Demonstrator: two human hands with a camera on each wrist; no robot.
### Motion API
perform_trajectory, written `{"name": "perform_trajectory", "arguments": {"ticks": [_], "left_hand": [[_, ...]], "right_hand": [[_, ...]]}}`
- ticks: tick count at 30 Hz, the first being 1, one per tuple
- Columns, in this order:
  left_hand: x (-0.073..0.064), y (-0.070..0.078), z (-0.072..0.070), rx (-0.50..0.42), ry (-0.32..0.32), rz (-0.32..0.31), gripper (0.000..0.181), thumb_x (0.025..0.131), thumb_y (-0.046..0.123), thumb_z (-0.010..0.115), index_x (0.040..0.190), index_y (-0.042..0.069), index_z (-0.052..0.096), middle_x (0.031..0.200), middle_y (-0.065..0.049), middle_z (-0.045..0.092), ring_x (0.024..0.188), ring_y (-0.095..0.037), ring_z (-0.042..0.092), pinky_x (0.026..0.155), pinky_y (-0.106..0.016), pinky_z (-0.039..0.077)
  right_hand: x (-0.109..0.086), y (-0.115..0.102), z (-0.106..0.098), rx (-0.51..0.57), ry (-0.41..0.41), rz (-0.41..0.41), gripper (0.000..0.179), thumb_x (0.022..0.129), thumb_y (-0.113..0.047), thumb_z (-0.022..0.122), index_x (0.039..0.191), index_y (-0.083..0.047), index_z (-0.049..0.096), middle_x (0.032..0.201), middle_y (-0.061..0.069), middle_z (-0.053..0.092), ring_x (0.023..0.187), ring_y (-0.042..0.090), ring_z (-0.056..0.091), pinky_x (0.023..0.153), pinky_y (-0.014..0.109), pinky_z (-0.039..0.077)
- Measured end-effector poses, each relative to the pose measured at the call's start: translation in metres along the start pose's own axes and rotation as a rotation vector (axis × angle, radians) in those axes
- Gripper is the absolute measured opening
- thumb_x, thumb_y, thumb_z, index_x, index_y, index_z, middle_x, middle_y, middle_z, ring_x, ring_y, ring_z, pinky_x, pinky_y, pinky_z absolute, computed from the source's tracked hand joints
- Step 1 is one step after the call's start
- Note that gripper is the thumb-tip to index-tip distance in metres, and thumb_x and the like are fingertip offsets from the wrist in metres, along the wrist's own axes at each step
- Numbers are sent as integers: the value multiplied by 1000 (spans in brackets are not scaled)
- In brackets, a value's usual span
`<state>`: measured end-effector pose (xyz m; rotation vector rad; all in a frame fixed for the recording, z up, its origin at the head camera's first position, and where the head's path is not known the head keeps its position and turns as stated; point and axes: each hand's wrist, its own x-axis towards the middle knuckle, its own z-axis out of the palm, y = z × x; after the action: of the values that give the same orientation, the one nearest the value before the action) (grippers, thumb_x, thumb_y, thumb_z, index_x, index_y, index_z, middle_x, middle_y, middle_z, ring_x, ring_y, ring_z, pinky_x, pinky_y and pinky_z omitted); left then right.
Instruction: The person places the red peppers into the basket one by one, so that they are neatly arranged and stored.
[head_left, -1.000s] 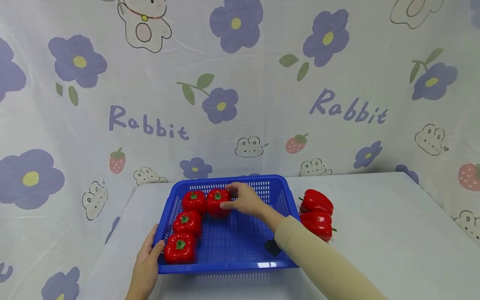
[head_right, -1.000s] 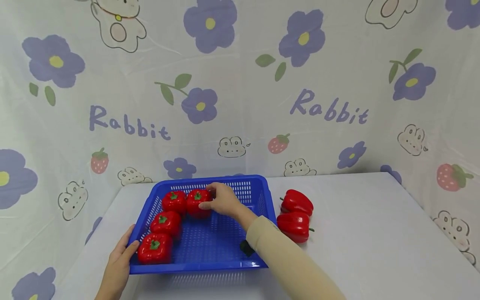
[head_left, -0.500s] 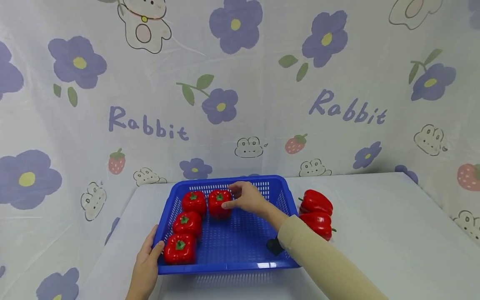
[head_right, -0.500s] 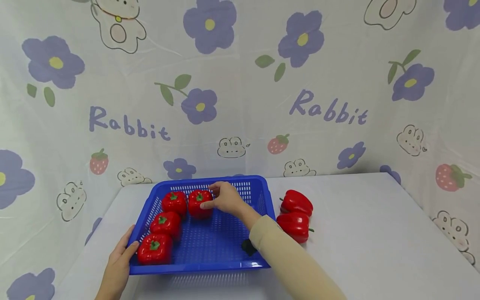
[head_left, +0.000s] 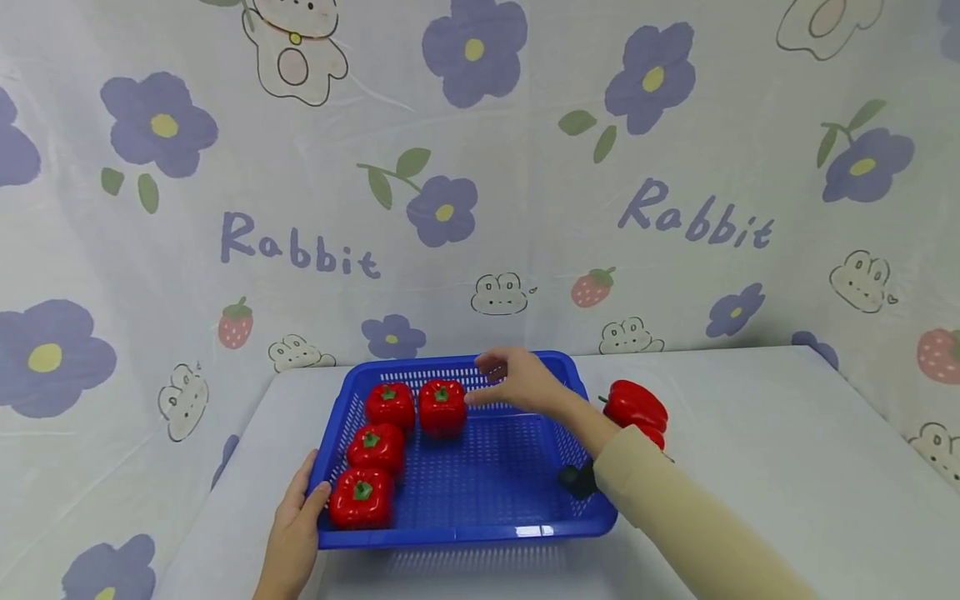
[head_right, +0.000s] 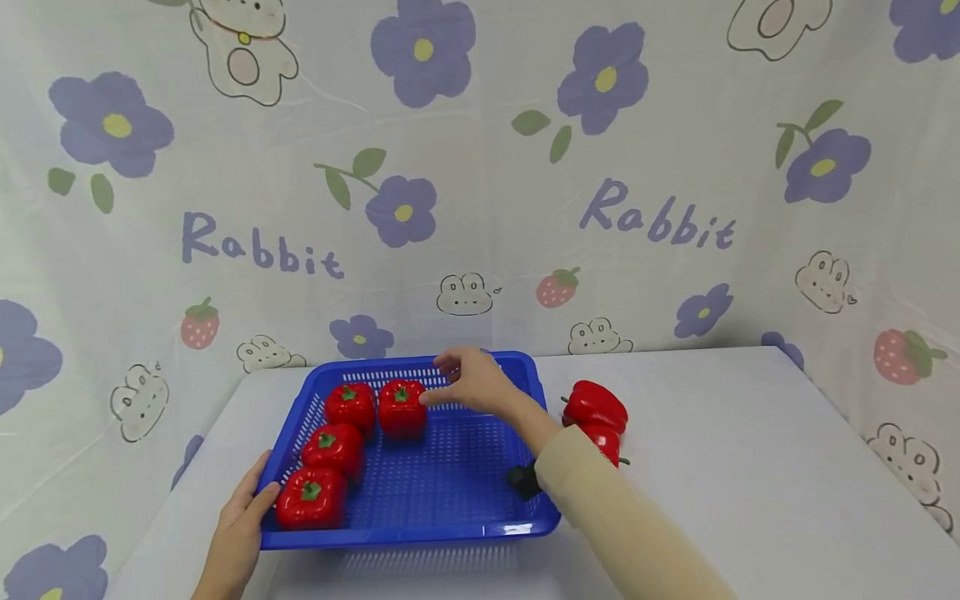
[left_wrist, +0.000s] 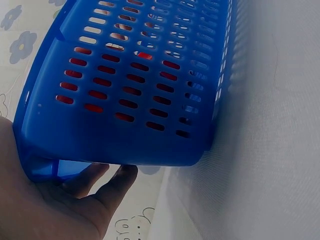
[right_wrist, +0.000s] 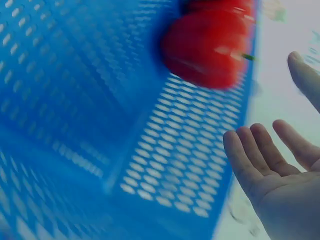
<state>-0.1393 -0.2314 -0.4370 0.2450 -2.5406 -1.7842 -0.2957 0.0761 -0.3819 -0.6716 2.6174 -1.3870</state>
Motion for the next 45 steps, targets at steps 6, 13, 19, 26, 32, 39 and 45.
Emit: {"name": "perform_trajectory", "arguments": {"ticks": [6, 13, 19, 26, 32, 39, 45], "left_hand": [[-5, 2, 0, 22, 0, -39, 62, 107, 26, 35, 158, 5, 6, 159, -25, 11, 142, -48, 15, 106, -62, 23], [-6, 3, 2, 13, -1, -30, 61, 107, 24, 35, 158, 4, 7, 159, -25, 11, 143, -47, 14, 108, -61, 21], [-5, 1, 4, 7, -9, -34, 61, 107, 24, 35, 158, 4, 6, 160, -24, 10, 143, -47, 13, 107, -61, 21], [-4, -2, 4, 4, -3, -26, 62, 107, 25, 35, 158, 5, 6, 160, -23, 11, 143, -47, 15, 107, -60, 23], [-6, -1, 5, 12, 3, -22, 62, 107, 27, 35, 158, 6, 7, 160, -24, 12, 142, -48, 15, 106, -61, 23], [-7, 0, 4, 26, 4, -45, 64, 107, 31, 35, 158, 8, 6, 160, -24, 12, 142, -49, 16, 105, -62, 24], [-4, -1, 5, 20, -2, -55, 62, 107, 28, 35, 158, 7, 6, 160, -24, 11, 142, -48, 16, 107, -61, 23]], "right_hand": [[-40, -7, -48, 26, 108, -30, 58, 81, -31, 83, 130, -10, 61, 123, 7, 63, 112, 28, 61, 91, 42, 52], [-94, 12, -99, 39, 253, 8, 53, 86, -38, 77, 128, -9, 61, 123, 11, 63, 111, 31, 62, 88, 46, 53], [-140, 37, -111, 24, 321, 82, 50, 88, -35, 75, 127, -6, 61, 121, 14, 63, 110, 34, 62, 85, 43, 55], [-177, 71, -104, 60, 337, 196, 66, 84, -39, 78, 135, -4, 55, 127, 18, 60, 116, 37, 57, 85, 34, 55], [-184, 98, -99, 18, 304, 165, 70, 79, -34, 83, 136, -5, 54, 129, 16, 59, 118, 37, 55, 91, 45, 52], [-183, 119, -93, 23, 247, 113, 67, 77, -28, 85, 133, -4, 56, 128, 14, 59, 117, 38, 54, 90, 47, 52], [-182, 128, -96, 3, 237, 86, 67, 76, -28, 87, 131, -4, 57, 125, 14, 60, 114, 40, 56, 89, 47, 53]]}}
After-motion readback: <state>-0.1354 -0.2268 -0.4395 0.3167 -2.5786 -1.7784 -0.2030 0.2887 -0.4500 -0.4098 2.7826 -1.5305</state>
